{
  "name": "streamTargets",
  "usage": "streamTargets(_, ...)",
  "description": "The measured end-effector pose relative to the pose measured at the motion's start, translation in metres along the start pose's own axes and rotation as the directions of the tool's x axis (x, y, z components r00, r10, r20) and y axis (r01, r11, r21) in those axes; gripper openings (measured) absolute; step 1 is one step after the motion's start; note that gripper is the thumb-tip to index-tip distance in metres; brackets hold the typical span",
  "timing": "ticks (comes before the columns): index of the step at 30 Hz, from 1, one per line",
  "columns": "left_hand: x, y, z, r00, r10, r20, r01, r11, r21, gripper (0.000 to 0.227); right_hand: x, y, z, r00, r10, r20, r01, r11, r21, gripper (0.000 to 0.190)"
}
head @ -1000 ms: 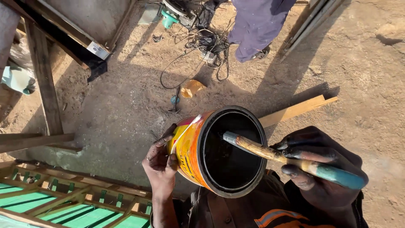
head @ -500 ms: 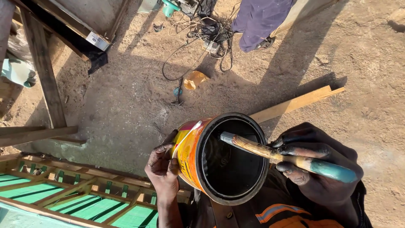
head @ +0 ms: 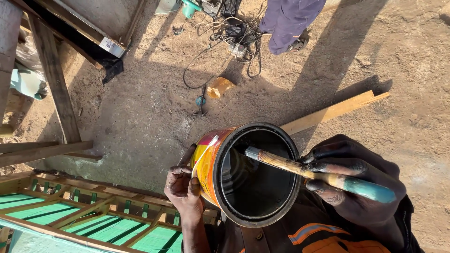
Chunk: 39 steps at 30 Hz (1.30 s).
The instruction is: Stirring wood stain in a metal can and applying it to a wooden board using a paintbrush.
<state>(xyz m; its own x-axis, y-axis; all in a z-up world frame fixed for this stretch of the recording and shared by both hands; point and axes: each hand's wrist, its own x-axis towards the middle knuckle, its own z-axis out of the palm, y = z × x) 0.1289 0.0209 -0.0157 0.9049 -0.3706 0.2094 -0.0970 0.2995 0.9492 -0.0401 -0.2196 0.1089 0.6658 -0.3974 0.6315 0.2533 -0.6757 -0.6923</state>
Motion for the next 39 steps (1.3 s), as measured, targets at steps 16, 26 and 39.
streamTargets(16, -0.003, -0.024, -0.003, 0.989, -0.145, 0.031, 0.148, 0.974, -0.173, 0.04, -0.009, 0.016, -0.003, 0.997, -0.071, 0.006, 0.071, 0.994, 0.078, 0.021)
streamTargets(26, -0.012, -0.029, -0.014, 0.905, -0.379, 0.191, 0.403, 0.91, -0.102, 0.057, -0.021, 0.026, 0.0, 0.968, 0.127, 0.218, -0.14, 0.989, 0.042, 0.023)
streamTargets(39, 0.002, 0.007, 0.006, 0.61, -0.6, 0.517, 0.685, 0.728, 0.036, 0.086, -0.051, 0.061, -0.003, 0.92, 0.367, 0.134, -0.372, 0.928, 0.009, 0.024)
